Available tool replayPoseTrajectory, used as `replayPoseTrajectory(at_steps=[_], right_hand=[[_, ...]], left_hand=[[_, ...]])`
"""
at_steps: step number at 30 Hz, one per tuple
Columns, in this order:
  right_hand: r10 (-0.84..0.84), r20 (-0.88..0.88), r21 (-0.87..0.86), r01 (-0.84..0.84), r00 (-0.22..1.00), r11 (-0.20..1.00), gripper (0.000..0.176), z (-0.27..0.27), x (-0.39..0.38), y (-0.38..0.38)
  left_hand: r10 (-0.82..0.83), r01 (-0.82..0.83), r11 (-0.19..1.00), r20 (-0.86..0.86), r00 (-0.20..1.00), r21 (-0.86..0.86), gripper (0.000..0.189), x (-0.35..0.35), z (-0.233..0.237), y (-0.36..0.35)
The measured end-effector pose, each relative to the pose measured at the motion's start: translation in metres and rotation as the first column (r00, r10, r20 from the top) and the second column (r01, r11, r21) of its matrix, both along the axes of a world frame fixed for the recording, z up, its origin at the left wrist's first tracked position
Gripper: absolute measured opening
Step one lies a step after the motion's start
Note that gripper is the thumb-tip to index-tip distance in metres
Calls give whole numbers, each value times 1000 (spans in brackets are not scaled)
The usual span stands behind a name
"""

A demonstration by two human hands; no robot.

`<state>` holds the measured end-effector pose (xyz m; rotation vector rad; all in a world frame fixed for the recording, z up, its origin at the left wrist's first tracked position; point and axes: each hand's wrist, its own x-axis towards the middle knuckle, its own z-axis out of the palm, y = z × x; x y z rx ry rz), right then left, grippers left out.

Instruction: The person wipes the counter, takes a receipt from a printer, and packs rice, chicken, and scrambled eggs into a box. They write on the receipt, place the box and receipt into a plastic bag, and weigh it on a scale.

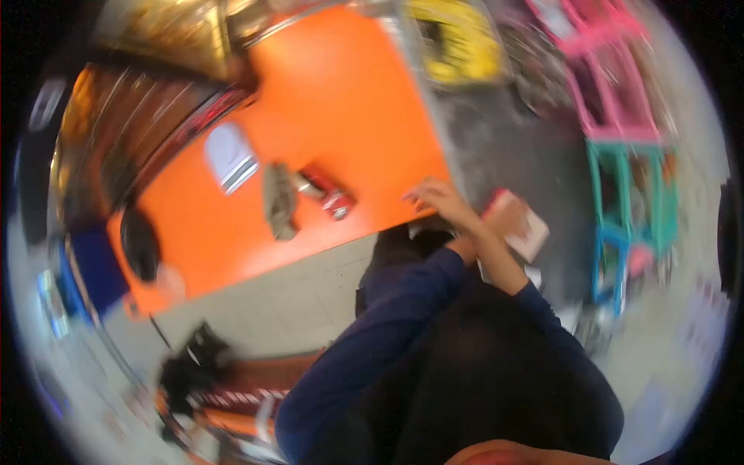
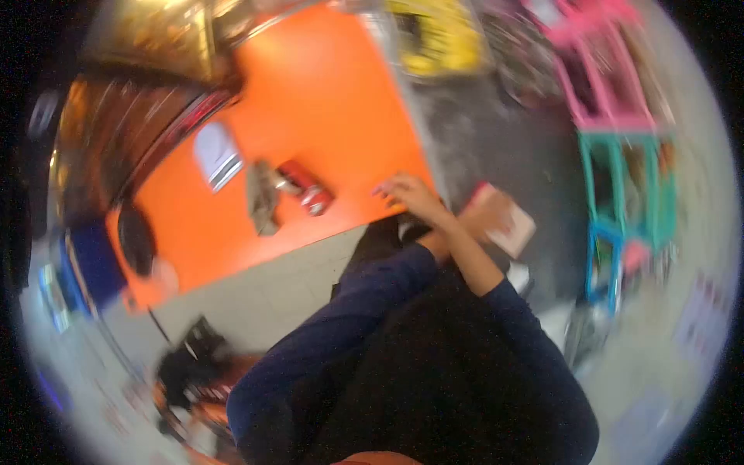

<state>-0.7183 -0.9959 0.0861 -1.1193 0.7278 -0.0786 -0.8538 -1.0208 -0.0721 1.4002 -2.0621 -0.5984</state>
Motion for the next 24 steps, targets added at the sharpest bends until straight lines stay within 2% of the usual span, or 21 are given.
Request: replayPoseTrajectory(at_steps=[1, 2, 3, 4, 5, 6, 8, 9, 11, 12, 14, 15, 17, 18, 19, 21, 22, 23, 24], right_hand=[[-185, 8, -39, 186, 983, 982, 18, 22, -37, -14], [-413, -93, -158, 396, 906, 905, 20, 23, -85, -21], [-607, -167, -280, 553, 777, 784, 22, 21, -137, -19], [-710, -208, 11, 727, 673, 687, 22, 19, -194, -15], [-779, -263, 293, 816, 570, 498, 22, 12, -236, -5], [-807, -262, 280, 842, 530, 462, 22, -2, -251, 11], [-777, -350, 333, 844, 524, 419, 25, -26, -265, 42], [-803, -339, 327, 862, 490, 388, 25, -24, -258, 47], [-852, -226, 81, 880, 473, 467, 34, -26, -235, 46], [-870, -213, 85, 896, 444, 436, 34, -35, -232, 44], [-886, -320, -92, 920, 336, 382, 43, -57, -228, 42], [-900, -311, -85, 934, 306, 347, 43, -63, -226, 43], [-778, -553, -167, 875, 298, 454, 47, -69, -227, 39], [-835, -499, -138, 930, 232, 341, 45, -65, -227, 44], [-847, -494, -140, 943, 199, 303, 45, -63, -229, 46], [-907, -252, 16, 939, 338, 345, 40, -75, -238, 52], [-890, -248, -28, 916, 382, 400, 36, -82, -247, 49], [-896, -244, -25, 921, 371, 388, 36, -90, -256, 46], [-863, -271, -107, 877, 427, 468, 36, -96, -263, 41]], left_hand=[[-5, 6, 998, -6, 1000, 63, 44, -17, -10, -15], [-86, 82, 996, 114, 990, 36, 48, -2, 3, -11], [-162, 164, 986, 230, 960, 8, 53, 15, 22, -6], [-229, 249, 968, 334, 914, -17, 60, 34, 44, 1], [-221, 246, 967, 255, 941, -69, 61, 42, 62, 0], [-205, 229, 965, 178, 962, -127, 63, 48, 76, -7], [-240, 265, 957, 189, 952, -119, 68, 50, 89, -12], [-233, 258, 961, 207, 950, -98, 73, 49, 92, -11], [-244, 274, 954, 222, 944, -119, 72, 44, 92, -11], [-223, 258, 957, 236, 946, -130, 72, 44, 92, -12], [-260, 286, 953, 214, 942, -101, 72, 44, 94, -11], [-259, 275, 959, 180, 949, -73, 72, 43, 94, -12], [-271, 301, 946, 211, 939, -121, 71, 40, 88, -14], [-260, 292, 949, 234, 937, -116, 69, 40, 89, -13], [-249, 284, 953, 255, 934, -110, 68, 39, 90, -13], [-282, 323, 942, 303, 910, -91, 66, 38, 96, -15], [-291, 326, 942, 291, 911, -80, 67, 38, 97, -15], [-294, 324, 944, 281, 914, -68, 67, 38, 98, -16], [-291, 337, 936, 314, 904, -103, 71, 37, 96, -16]])
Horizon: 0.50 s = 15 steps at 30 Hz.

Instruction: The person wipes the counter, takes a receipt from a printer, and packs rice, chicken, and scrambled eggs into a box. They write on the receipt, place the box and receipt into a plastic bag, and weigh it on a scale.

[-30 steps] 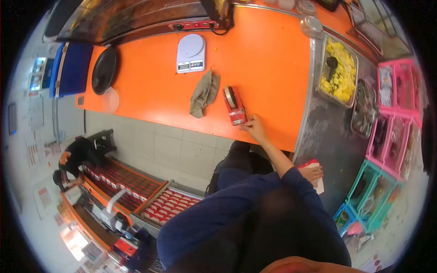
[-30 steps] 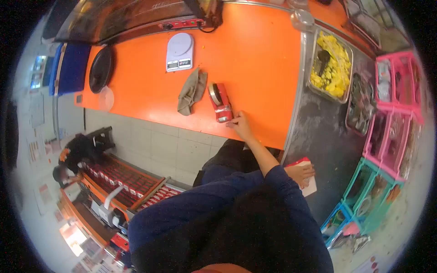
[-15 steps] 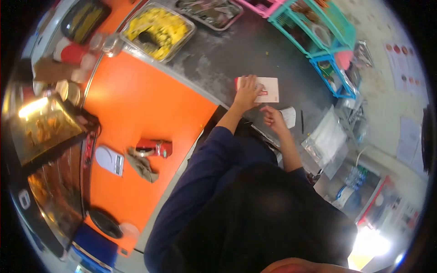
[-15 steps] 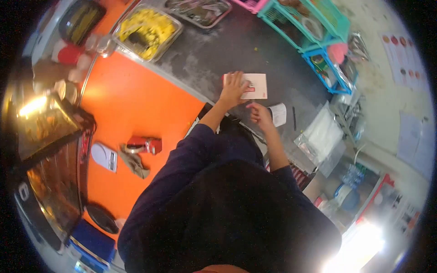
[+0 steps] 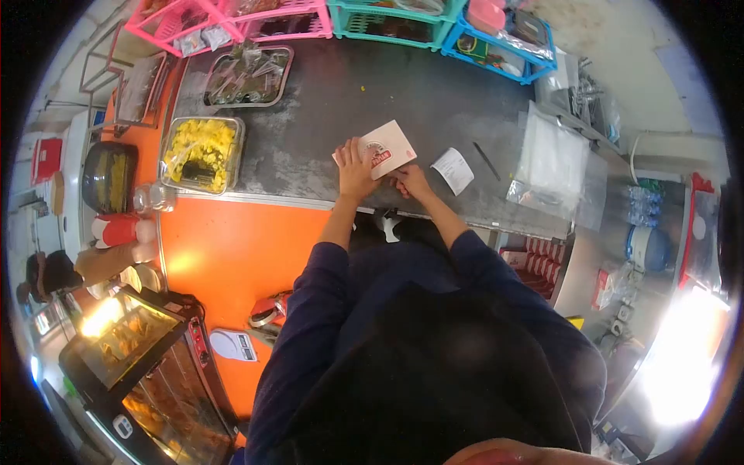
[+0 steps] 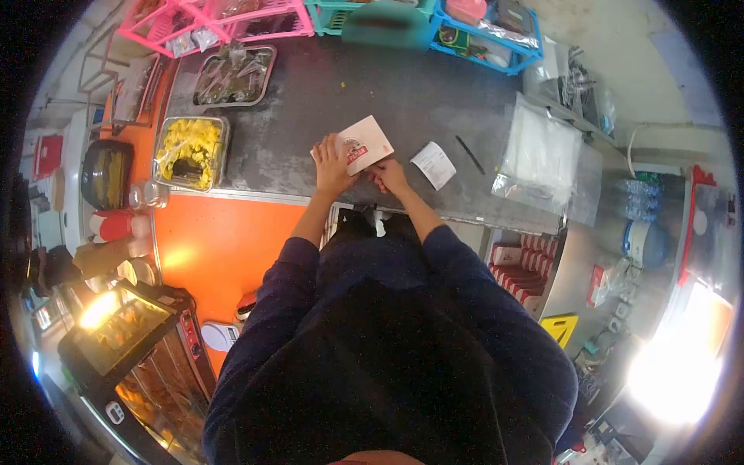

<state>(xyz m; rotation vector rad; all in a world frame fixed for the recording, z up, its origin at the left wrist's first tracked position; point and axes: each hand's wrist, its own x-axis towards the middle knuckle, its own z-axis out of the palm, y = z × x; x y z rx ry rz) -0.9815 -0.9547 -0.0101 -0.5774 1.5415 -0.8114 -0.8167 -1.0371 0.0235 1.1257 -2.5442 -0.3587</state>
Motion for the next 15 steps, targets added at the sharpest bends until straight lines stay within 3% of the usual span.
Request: replayPoseTrajectory(at_steps=[2, 3, 4, 6, 7, 8, 9, 10, 11, 12, 13, 14, 15], right_hand=[[82, -73, -13, -83, 994, 996, 37, 1, -2, 2], [260, -300, 125, -232, 918, 965, 36, 18, -7, -1], [440, -482, 291, -335, 758, 896, 36, 35, -11, -2], [341, -823, 244, -259, 455, 934, 29, 78, -28, 14], [161, -861, 124, -107, 482, 986, 31, 90, -42, 16], [-192, -911, -218, -31, 365, 975, 37, 81, -60, 26], [-182, -941, -210, -71, 285, 975, 41, 70, -81, 29], [-172, -964, -198, -110, 204, 974, 45, 56, -102, 32], [-156, -963, -190, -145, 218, 971, 45, 37, -126, 40], [143, -755, -9, -228, 640, 974, 46, 16, -149, 41], [412, -316, 116, -396, 855, 911, 47, 5, -151, 25], [466, -306, 103, -458, 830, 883, 47, 22, -127, 10], [417, -87, -28, -420, 905, 907, 43, 70, -88, 8]], left_hand=[[-37, 36, 999, 70, 997, 21, 74, 3, -1, 2], [-58, 54, 998, 124, 991, 36, 76, 3, 1, -3], [-54, 51, 998, 132, 990, 23, 76, 2, 2, -5], [-29, 25, 999, 165, 986, 24, 80, -1, 6, 2], [1, -3, 1000, 169, 986, 14, 80, -3, 15, 7], [56, -57, 998, 102, 993, 7, 82, -5, 28, 17], [111, -111, 994, 37, 993, 7, 85, -6, 35, 31], [159, -147, 986, -161, 974, 81, 84, -7, 34, 46], [195, -136, 965, -263, 945, 226, 83, -6, 35, 60], [249, -115, 928, -360, 899, 355, 81, -4, 38, 71], [296, -171, 923, -353, 888, 346, 81, -3, 47, 80], [470, -60, 734, -442, 764, 677, 84, 1, 61, 93], [660, 143, 463, -448, 603, 875, 86, 12, 75, 107]])
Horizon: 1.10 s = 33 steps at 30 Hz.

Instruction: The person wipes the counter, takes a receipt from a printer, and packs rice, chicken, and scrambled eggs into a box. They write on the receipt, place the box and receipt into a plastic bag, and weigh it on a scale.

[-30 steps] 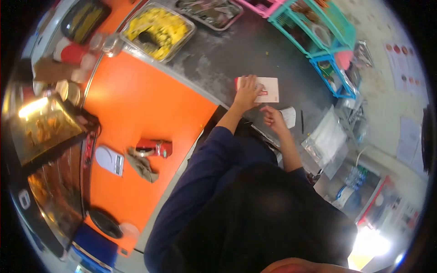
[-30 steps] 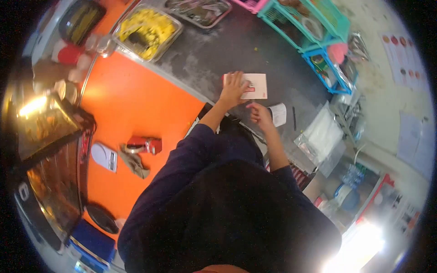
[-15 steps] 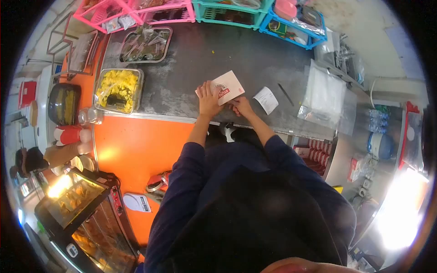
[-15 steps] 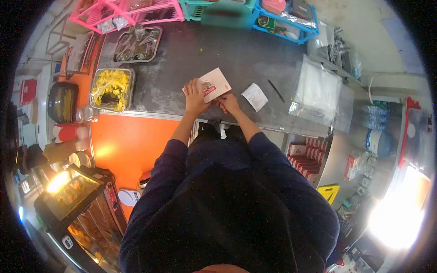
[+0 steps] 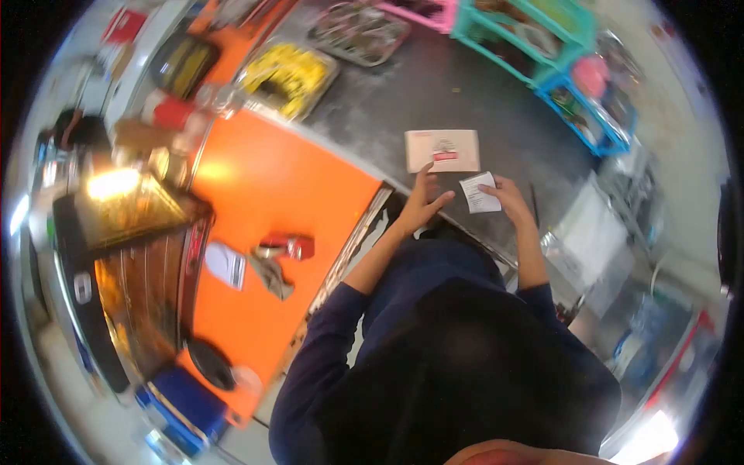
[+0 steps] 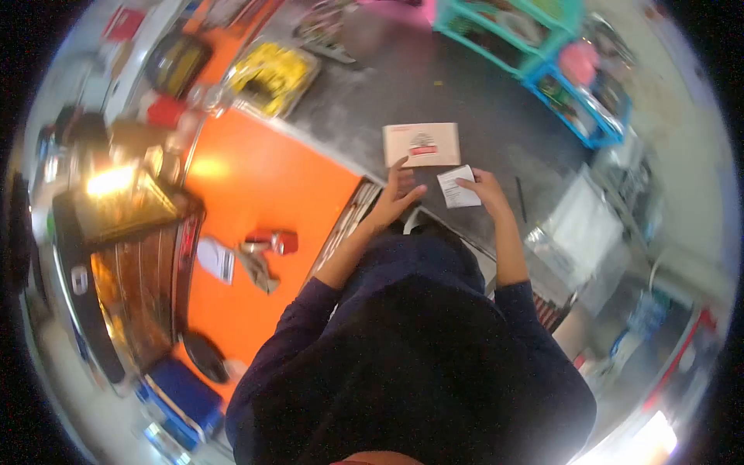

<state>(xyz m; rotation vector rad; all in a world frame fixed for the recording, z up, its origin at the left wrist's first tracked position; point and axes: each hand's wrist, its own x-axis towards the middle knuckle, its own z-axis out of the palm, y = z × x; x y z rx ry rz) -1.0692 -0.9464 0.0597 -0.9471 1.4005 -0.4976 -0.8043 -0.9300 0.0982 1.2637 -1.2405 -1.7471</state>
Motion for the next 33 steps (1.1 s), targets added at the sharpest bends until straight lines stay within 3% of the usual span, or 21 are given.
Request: replayPoseTrajectory(at_steps=[1, 4, 6, 8, 10, 12, 15, 16, 17, 18, 19, 21, 22, 23, 24, 25, 27, 28, 30, 31, 33], right_hand=[[-52, 256, 14, 50, 965, 999, 39, 37, 41, 2], [92, 337, -131, -50, 937, 990, 30, 77, 160, 3], [221, 493, -118, -188, 841, 975, 29, 61, 229, 10], [447, 193, -326, -372, 874, 869, 31, 33, 297, 13], [514, -11, -587, -421, 858, 691, 34, 8, 370, 23], [733, -154, -481, -698, 663, 530, 34, -4, 432, 27], [755, -475, -422, -870, 452, 255, 35, -30, 485, 52], [774, -475, -421, -881, 418, 217, 35, -34, 496, 53], [906, -130, -123, -913, 404, 389, 35, -29, 501, 47], [865, 218, 242, -883, 453, 401, 36, -33, 501, 47], [882, 217, 257, -897, 417, 361, 36, -37, 495, 51], [802, 376, 11, -868, 464, 497, 29, -47, 482, 50], [822, 368, 12, -886, 435, 464, 29, -67, 472, 50], [883, 181, -390, -792, 434, 469, 26, -103, 458, 53], [873, 1, -729, -597, 488, 335, 22, -123, 448, 54], [878, -10, -717, -616, 478, 327, 22, -110, 443, 54], [933, -98, -129, -934, 347, 334, 26, -57, 451, 43], [933, -101, -133, -934, 346, 332, 26, -50, 457, 35], [984, -6, 324, -930, 180, 172, 26, -30, 460, 28], [984, -10, 324, -930, 179, 173, 26, -11, 463, 23], [904, 266, -241, -885, 334, 398, 25, 60, 467, 32]], left_hand=[[76, -76, 997, 17, 997, 9, 86, 16, 14, 11], [350, -326, 936, -398, 848, 130, 91, 61, 45, 36], [561, -571, 769, -127, 818, -288, 83, 99, 24, 58], [630, -614, 728, -58, 775, -305, 73, 145, 28, 95], [808, -808, 561, -98, 582, -179, 66, 175, 34, 142], [913, -902, 405, 10, 409, -150, 69, 195, 42, 185], [972, -967, 229, -23, 233, -111, 69, 206, 55, 228], [983, -981, 175, -46, 180, -89, 69, 207, 59, 239], [987, -989, 128, -87, 135, -80, 66, 208, 58, 247], [992, -994, 86, -82, 92, -69, 66, 210, 52, 255], [992, -998, 58, -111, 62, -31, 65, 213, 43, 261], [983, -999, 33, -180, 29, 19, 61, 217, 39, 267], [982, -1000, -5, -187, -10, 23, 61, 219, 44, 265], [979, -998, -46, -200, -37, -39, 62, 222, 48, 261], [976, -992, -78, -212, -56, -97, 63, 224, 47, 258], [970, -993, -85, -233, -63, -83, 74, 227, 41, 259], [959, -997, -82, -272, -83, 17, 81, 230, 45, 255], [947, -993, -71, -305, -97, 95, 89, 236, 47, 252], [961, -997, -47, -270, -64, 69, 94, 243, 41, 253], [970, -999, -24, -242, -30, 31, 94, 246, 38, 252], [976, -1000, 3, -218, 2, 8, 94, 247, 37, 244]])
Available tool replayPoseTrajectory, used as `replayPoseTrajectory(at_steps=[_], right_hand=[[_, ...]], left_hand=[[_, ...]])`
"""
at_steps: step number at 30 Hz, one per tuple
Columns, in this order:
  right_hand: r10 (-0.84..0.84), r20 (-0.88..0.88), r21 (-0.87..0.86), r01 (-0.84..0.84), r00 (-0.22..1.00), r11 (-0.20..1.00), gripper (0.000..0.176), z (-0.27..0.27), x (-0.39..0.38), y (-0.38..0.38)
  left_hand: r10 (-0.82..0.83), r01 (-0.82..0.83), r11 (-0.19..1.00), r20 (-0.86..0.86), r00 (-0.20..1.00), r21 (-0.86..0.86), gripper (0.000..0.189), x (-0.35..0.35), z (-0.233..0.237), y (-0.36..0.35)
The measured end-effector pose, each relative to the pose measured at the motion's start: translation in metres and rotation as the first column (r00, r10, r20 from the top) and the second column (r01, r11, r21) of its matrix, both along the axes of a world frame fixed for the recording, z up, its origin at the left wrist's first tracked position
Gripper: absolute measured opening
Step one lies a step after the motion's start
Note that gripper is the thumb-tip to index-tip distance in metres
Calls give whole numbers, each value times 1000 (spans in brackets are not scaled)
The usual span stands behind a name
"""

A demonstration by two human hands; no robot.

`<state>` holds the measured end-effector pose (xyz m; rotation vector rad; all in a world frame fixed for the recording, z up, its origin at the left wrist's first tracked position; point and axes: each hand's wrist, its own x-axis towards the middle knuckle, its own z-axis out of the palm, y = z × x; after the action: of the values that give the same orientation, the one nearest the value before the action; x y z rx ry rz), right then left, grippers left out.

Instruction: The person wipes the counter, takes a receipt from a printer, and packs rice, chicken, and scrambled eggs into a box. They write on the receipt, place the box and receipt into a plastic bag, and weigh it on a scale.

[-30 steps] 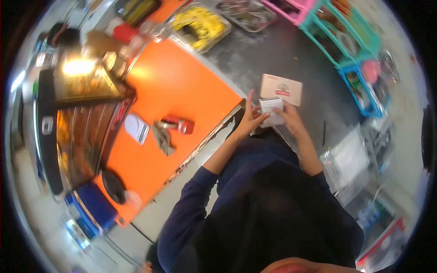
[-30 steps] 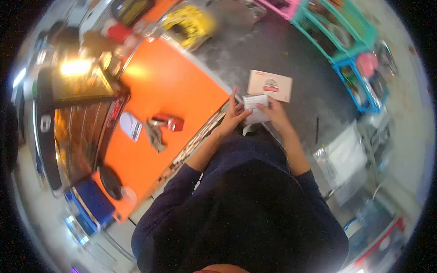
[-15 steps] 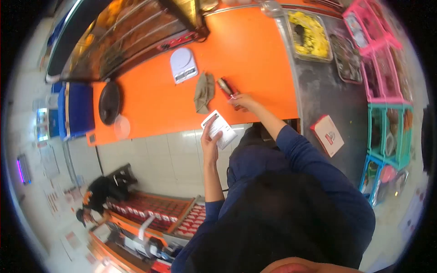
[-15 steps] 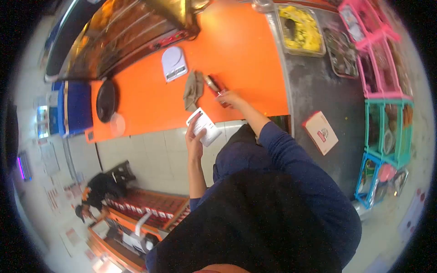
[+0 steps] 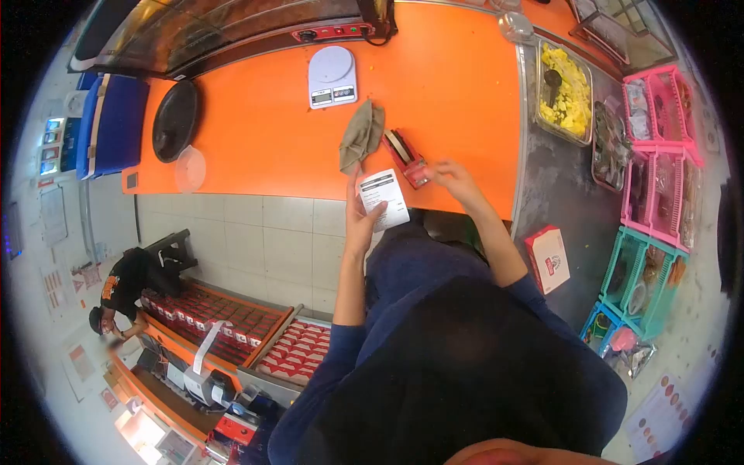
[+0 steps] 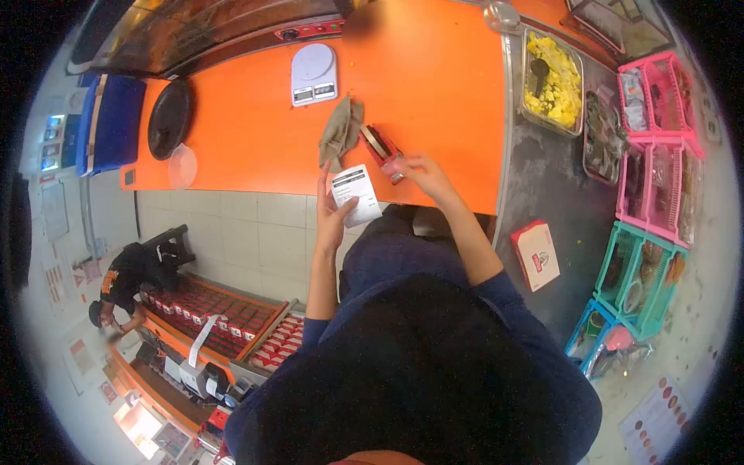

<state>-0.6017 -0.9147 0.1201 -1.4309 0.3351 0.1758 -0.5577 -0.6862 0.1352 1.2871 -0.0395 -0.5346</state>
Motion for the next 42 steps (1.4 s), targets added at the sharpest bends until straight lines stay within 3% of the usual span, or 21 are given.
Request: replayPoseTrajectory(at_steps=[1, 3, 7, 9, 10, 12, 13, 14, 15, 17, 19, 21, 24, 28, 30, 31, 33, 37, 39, 40, 42], right_hand=[[-12, -14, -1, 12, 1000, 1000, 25, 1, 4, 10], [-62, 12, 309, 55, 998, 949, 25, 3, 17, 26], [-138, 35, 218, 127, 990, 968, 26, -33, 23, 46], [-291, 81, -114, 299, 953, 948, 25, -44, 26, 38], [-284, 78, -110, 291, 956, 950, 25, -57, 25, 30], [-138, -58, -706, 57, 989, 706, 29, -88, 22, 11], [-137, -57, -707, 57, 989, 705, 29, -98, 23, 8], [11, -210, -301, -75, 978, 951, 30, -101, 24, 7], [210, -276, 183, -164, 938, 969, 31, -98, 25, 7], [198, -351, 178, -142, 915, 974, 29, -77, 24, 6], [189, -427, 178, -123, 884, 976, 27, -76, 9, 14], [70, 93, -240, -45, 993, 970, 14, -111, -18, 17], [34, 177, -392, 39, 984, 919, 18, -145, -38, 18], [-63, -41, -224, 52, 997, 973, 21, -165, -35, 7], [233, -348, 176, -181, 908, 968, 24, -59, -36, -8], [194, -350, 172, -141, 917, 975, 24, -27, -43, -17], [134, 70, 204, -146, 989, 968, 27, 19, -68, -35], [-183, 234, -50, 200, 955, 979, 29, 59, -113, -57], [-279, 22, -110, 279, 960, 954, 30, 61, -159, -67], [-346, 66, -189, 352, 936, 917, 30, 61, -193, -70], [-468, -30, -291, 440, 883, 850, 30, 58, -265, -84]], left_hand=[[-50, 49, 998, -28, 998, -26, 93, -2, 5, -6], [-121, 118, 991, -55, 991, -63, 93, -2, 11, -20], [-175, 177, 982, 24, 984, -67, 99, -1, 15, -32], [-257, 253, 965, -53, 965, -69, 88, 1, 13, -20], [-249, 246, 967, -56, 967, -65, 88, 0, 11, -14], [-175, 175, 984, -22, 984, 28, 68, -3, 1, -2], [-174, 174, 984, -21, 985, 27, 68, -2, -7, 8], [-228, 229, 973, -115, 967, -11, 60, 0, -18, 22], [-283, 278, 959, -207, 936, -54, 51, 3, -13, 28], [-263, 235, 963, -295, 918, -128, 52, 4, 3, 31], [-43, 30, 998, -256, 966, -54, 60, 4, 21, 29], [-39, 22, 997, -228, 973, -76, 67, 8, 29, 27], [13, -33, 990, -143, 990, -136, 73, 17, 42, 14], [-20, -26, 987, -283, 959, -159, 72, 36, 44, -10], [-72, 45, 989, -192, 979, -142, 71, 43, 56, -34], [-105, 92, 988, -107, 989, -126, 69, 44, 60, -49], [-217, 207, 969, -62, 974, -133, 69, 40, 67, -82], [-611, 602, 789, -48, 790, -125, 66, 3, 65, -165], [-730, 733, 663, 85, 678, -154, 62, -30, 62, -202], [-770, 746, 636, -94, 631, -198, 46, -45, 66, -220], [-832, 819, 555, -107, 545, -141, 37, -66, 38, -260]])
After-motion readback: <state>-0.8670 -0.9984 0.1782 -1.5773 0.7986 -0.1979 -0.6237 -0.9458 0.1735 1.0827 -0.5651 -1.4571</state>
